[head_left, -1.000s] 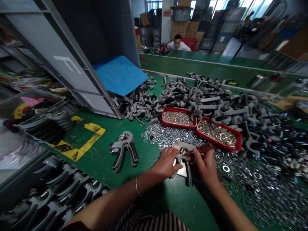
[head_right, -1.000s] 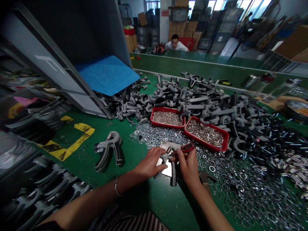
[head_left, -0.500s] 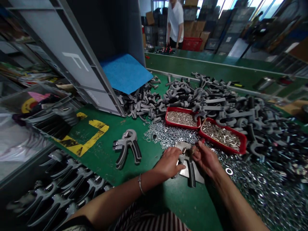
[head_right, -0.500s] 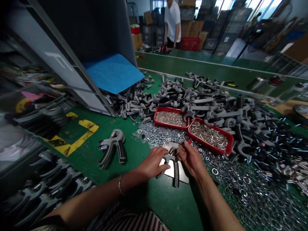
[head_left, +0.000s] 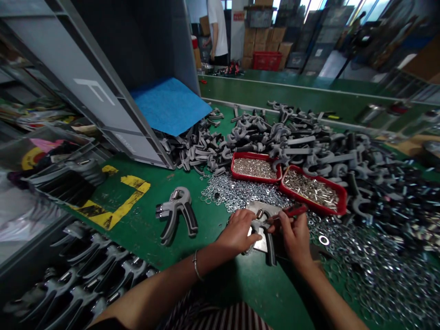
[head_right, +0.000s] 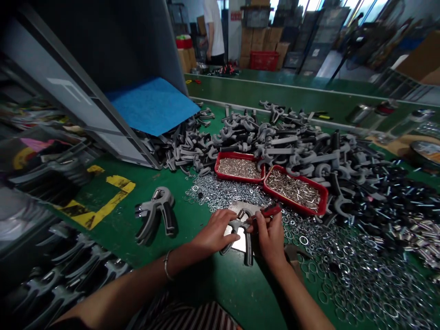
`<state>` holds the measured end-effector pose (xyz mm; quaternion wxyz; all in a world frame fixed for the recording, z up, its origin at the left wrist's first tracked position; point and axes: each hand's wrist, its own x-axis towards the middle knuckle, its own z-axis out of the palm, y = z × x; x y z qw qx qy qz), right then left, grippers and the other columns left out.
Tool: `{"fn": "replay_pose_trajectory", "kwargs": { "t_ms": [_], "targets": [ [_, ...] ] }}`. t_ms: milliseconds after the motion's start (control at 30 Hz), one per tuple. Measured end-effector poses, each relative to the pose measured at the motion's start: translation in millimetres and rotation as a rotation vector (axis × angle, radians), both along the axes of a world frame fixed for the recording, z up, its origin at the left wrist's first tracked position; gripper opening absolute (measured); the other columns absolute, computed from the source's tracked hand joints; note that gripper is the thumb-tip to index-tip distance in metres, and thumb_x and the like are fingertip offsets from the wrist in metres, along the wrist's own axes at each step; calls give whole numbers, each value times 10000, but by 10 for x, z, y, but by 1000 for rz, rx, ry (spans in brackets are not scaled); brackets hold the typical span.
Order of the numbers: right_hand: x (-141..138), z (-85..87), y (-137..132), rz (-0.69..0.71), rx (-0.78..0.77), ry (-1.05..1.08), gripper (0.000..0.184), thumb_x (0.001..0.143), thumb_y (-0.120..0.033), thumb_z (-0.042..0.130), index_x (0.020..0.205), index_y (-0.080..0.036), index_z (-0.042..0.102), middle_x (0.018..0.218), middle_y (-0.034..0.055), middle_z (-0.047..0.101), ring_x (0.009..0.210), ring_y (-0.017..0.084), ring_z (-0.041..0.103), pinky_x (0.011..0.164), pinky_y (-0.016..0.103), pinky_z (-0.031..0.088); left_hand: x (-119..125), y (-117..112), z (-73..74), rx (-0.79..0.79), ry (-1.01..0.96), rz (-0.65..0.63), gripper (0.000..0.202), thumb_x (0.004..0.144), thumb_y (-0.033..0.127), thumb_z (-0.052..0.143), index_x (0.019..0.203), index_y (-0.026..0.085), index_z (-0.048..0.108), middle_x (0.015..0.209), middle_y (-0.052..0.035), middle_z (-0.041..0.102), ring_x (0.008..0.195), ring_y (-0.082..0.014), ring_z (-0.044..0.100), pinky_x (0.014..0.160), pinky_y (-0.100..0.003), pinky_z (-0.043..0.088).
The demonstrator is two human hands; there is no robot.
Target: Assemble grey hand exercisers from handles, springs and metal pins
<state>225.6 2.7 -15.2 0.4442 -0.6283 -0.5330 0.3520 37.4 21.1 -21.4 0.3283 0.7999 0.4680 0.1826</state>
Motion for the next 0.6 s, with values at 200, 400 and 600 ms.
{"fn": "replay_pose_trajectory", "kwargs": {
  "t_ms": [200,400,600],
  "targets": [
    [-112,54,75,147,-7,-503,204,922,-412,492,998,-227,450,710,57,648,604,281,636,545,345,419,25,-5,53,-3,31,-3,403,848,278,681,1206,206,511,1254,-84,540,1210,-276,451,1078,-432,339],
    [-50,257,48,395,76,-411,139,972,-382,448,995,-245,444,825,49,657,721,242,658,653,341,486,16,-20,100,1,74,13,396,830,290,700,1182,213,538,1207,-80,574,1166,-284,486,1015,-436,385],
    [95,375,-238,339,336,-362,187,933,-440,498,992,-269,544,886,90,689,824,285,676,751,417,525,132,-58,157,78,121,24,437,890,319,651,1278,164,522,1338,-132,523,1271,-308,432,1101,-480,321]
  ]
}}
